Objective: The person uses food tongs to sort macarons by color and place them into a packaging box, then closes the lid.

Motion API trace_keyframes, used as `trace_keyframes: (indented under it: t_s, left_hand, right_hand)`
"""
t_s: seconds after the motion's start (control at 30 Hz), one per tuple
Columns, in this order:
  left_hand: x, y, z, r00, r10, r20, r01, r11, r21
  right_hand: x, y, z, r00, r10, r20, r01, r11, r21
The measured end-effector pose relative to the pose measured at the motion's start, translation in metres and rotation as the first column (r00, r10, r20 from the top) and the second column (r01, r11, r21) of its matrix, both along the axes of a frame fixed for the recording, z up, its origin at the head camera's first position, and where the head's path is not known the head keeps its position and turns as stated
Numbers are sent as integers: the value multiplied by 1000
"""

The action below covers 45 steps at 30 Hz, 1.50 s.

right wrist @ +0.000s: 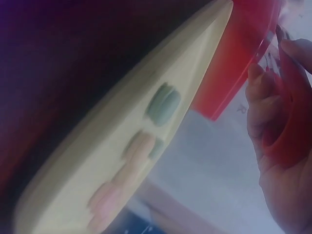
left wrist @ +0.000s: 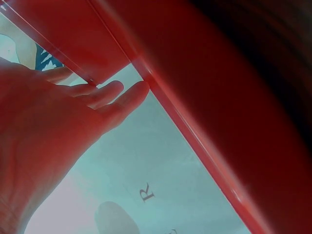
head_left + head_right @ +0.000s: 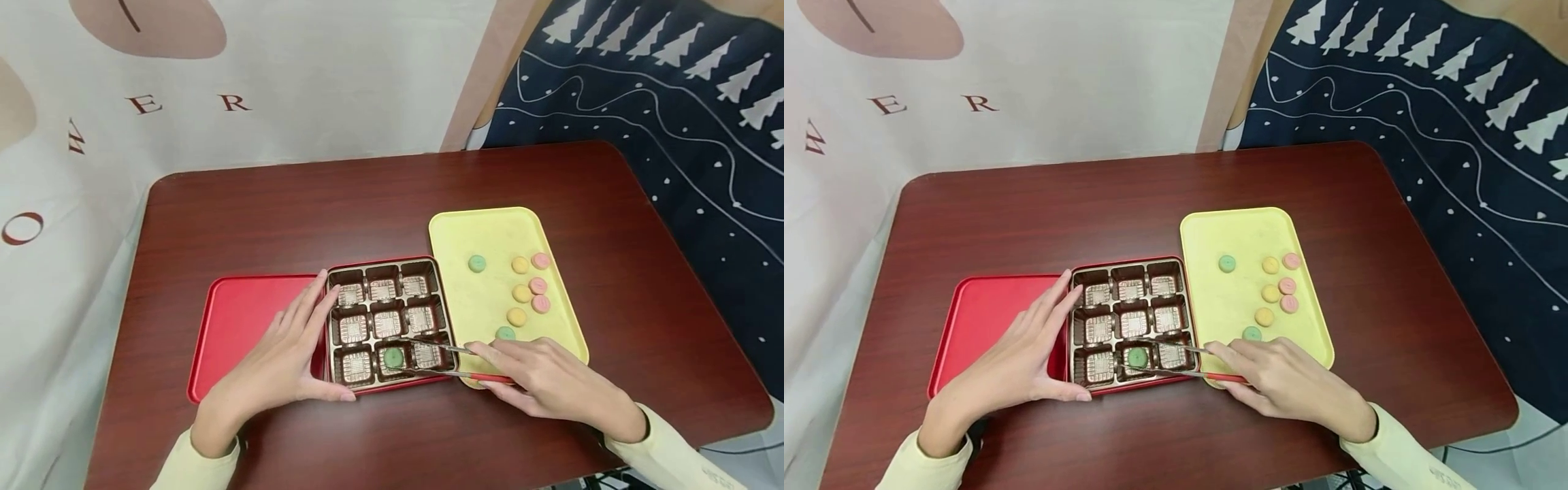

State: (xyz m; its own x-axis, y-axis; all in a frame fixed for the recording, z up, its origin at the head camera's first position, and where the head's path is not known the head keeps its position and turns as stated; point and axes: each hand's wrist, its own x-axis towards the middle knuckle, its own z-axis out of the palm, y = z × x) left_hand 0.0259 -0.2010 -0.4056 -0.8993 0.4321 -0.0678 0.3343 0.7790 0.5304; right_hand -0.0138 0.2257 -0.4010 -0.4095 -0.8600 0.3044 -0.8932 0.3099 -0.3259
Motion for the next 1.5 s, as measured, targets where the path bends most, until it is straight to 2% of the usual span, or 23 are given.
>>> trace_keyframes:
  t_s: [0.17, 0.27, 0.37, 0.43, 0.6, 0.73, 0.93, 1.17, 1.5]
  left_hand:
    - [4, -1, 0, 1000, 7, 9, -7, 1000, -2]
    - [6, -2, -1, 1000, 15, 14, -15, 1000, -2]
    - [5, -3, -1, 1000, 15, 3, -15, 1000, -4]
    - [4, -2, -1, 1000, 11, -1, -11, 1000, -6]
    - [2, -2, 0, 1000, 11, 13, -11, 1000, -5]
    - [1, -2, 2, 1000, 21, 19, -21, 1000, -9]
    - [0, -1, 2, 1000, 14, 11, -14, 1000, -4]
    - [-1, -1, 2, 1000, 2, -11, -2, 1000, 4]
    - [1, -2, 3, 1000, -2, 3, 2, 1000, 6]
  right_hand:
    - [1, 20, 2, 995, -101, 14, 102, 994, -40]
    - [1, 37, 4, 982, -189, 8, 189, 981, -29]
    - [2, 59, 8, 956, -290, -30, 290, 957, -1]
    - [4, 74, 10, 931, -362, -52, 364, 931, 24]
    - [11, 102, 13, 886, -460, -58, 463, 885, 53]
    - [15, 112, 13, 874, -484, -36, 485, 871, 74]
    - [21, 120, 10, 859, -509, -49, 511, 856, 74]
    - [29, 128, 4, 851, -524, -27, 525, 848, 76]
    - [40, 132, -9, 847, -531, 16, 529, 846, 68]
